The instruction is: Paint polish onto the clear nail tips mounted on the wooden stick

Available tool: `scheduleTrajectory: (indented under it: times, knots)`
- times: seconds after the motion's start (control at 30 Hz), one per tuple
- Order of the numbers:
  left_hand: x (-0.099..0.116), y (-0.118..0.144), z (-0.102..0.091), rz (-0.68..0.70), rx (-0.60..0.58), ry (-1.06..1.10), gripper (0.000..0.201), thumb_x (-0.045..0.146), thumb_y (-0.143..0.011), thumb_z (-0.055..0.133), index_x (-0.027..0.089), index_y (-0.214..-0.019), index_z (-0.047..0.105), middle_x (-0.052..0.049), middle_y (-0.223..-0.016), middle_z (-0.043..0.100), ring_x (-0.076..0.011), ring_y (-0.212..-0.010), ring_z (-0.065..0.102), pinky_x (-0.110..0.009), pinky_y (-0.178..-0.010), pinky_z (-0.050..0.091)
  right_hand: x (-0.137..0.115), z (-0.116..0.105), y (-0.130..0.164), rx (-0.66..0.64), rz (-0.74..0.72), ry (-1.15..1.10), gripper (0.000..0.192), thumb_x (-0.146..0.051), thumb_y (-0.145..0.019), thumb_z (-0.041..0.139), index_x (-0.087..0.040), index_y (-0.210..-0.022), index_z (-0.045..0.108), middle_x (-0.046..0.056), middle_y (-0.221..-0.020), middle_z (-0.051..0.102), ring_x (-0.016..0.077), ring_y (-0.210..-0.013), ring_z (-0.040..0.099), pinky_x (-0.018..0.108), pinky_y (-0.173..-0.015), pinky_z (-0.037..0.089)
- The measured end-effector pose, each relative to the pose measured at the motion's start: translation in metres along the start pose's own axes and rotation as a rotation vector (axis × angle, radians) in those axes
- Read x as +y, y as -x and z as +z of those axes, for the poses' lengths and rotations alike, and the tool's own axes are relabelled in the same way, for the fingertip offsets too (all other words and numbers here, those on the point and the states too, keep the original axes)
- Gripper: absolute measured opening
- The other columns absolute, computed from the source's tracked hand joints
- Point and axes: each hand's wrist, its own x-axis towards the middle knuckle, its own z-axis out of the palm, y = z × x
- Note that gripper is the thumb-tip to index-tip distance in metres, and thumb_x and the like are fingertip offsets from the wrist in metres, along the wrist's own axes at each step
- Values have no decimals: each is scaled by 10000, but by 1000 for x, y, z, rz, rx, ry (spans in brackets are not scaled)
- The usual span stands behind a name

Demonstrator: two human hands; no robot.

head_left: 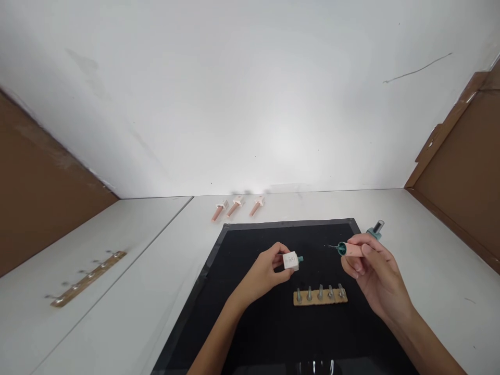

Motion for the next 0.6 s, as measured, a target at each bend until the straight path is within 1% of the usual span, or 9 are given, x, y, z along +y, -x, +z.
scheduleTrajectory:
  times: [0.1, 0.23, 0.37, 0.47, 0.5, 0.53, 0.57, 0.6]
  knots:
    - [-5, -4, 3, 0, -32, -85, 151, 258, -725, 623, 209, -848, 550, -8, -872, 650, -200, -882, 616, -326, -816, 466, -4, -3, 3, -24, -7, -33, 214, -425, -726, 761, -217, -740, 709, -42, -509, 434, 108, -462, 345, 257, -437, 338]
    - [-10, -9, 3, -24, 5, -207, 195, 285, -714, 629, 222, -897, 606, -35, -995, 648, -244, -972, 560, -369, -865, 424, -10, -4, 4, -71, 15, -86, 186, -404, -727, 745, -229, -711, 682, -41, -525, 412, 115, -465, 307, 264, -426, 321]
    - [-12, -11, 5, -30, 24, -269, 248, 321, -711, 640, 233, -941, 614, -51, -1054, 629, -275, -1046, 516, -379, -880, 412, -13, -5, 3, -58, 67, -148, 134, -346, -728, 700, -231, -688, 644, -43, -537, 376, 117, -457, 263, 266, -406, 297]
    - [-8, -7, 3, -9, 22, -302, 356, 243, -671, 649, 241, -1020, 574, -52, -1096, 577, -269, -1072, 486, -373, -887, 413, -13, -8, 2, -60, 90, -200, 120, -320, -725, 690, -225, -671, 639, -40, -551, 376, 114, -460, 262, 257, -406, 297]
    - [-6, -5, 1, -2, 28, -328, 381, 202, -654, 636, 237, -1023, 549, -48, -1082, 557, -254, -1044, 489, -359, -865, 423, -13, -9, 1, -62, 86, -211, 115, -318, -729, 693, -226, -677, 647, -40, -555, 379, 114, -465, 268, 254, -411, 302]
    - [-3, -3, -2, -14, 38, -341, 383, 169, -648, 609, 230, -1016, 518, -35, -1035, 539, -219, -951, 507, -330, -810, 438, -13, -10, 1, -64, 81, -214, 108, -317, -736, 696, -228, -688, 657, -39, -559, 385, 114, -469, 276, 253, -418, 308]
    - [0, 0, -6, -43, 25, -338, 359, 158, -648, 592, 225, -986, 490, -9, -950, 523, -181, -830, 506, -296, -732, 441, -13, -12, 1, -65, 71, -211, 102, -320, -743, 701, -232, -704, 667, -38, -563, 393, 114, -474, 285, 253, -426, 314]
    - [3, 2, -9, -78, -29, -318, 297, 161, -656, 583, 222, -924, 470, 26, -845, 499, -149, -719, 482, -267, -656, 424, -13, -13, 1, -65, 60, -198, 102, -330, -749, 705, -236, -720, 675, -37, -567, 402, 115, -479, 293, 256, -434, 321]
